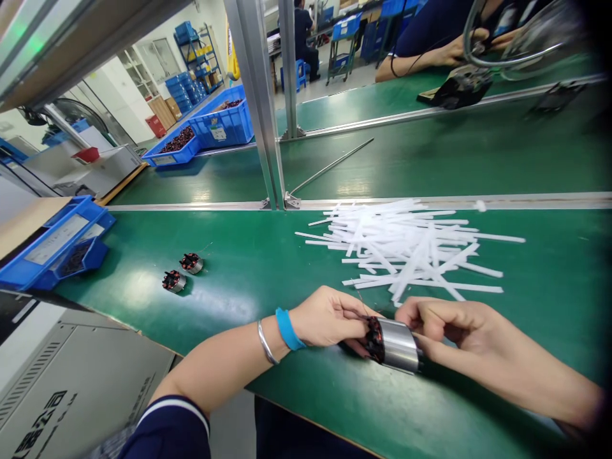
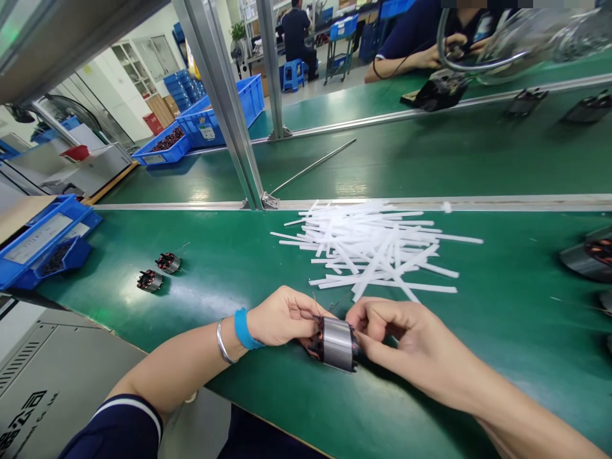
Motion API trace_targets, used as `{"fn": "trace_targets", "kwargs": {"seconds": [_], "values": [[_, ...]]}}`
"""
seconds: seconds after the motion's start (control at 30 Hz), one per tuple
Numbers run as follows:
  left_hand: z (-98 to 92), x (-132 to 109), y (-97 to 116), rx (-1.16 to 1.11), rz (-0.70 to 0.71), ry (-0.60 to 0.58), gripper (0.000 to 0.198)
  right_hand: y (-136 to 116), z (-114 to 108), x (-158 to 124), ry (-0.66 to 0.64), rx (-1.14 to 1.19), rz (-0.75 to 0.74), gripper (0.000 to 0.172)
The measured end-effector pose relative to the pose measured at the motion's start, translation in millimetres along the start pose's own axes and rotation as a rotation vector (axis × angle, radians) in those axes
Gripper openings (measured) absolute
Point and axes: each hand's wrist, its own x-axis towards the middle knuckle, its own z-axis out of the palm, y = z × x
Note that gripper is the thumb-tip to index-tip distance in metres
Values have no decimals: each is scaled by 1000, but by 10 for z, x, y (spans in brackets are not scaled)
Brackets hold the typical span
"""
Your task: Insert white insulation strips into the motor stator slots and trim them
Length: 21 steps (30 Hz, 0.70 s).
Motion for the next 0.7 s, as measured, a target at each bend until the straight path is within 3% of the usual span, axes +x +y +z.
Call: {"fn": "trace_targets", "kwargs": {"seconds": [0.17, 0.33, 0.4, 0.5, 0.63, 0.7], "values": [[-12, -38, 66, 11, 57, -20, 40, 94, -88, 43, -43, 114, -49, 48], [-53, -126, 302, -2, 134, 30, 110, 269, -189, 212, 426, -641, -403, 22], [-82, -149, 386, 41, 189, 59, 119, 300, -172, 249, 482, -806, -450, 20], [-121, -156, 452, 80, 251, 126, 110, 299, -137, 213, 418, -912, -469, 19], [-131, -145, 455, 36, 212, 222, 53, 334, -136, 126, 369, -1014, -433, 18], [-128, -137, 436, 9, 178, 225, 39, 366, -128, 129, 348, -1028, -411, 20]]}}
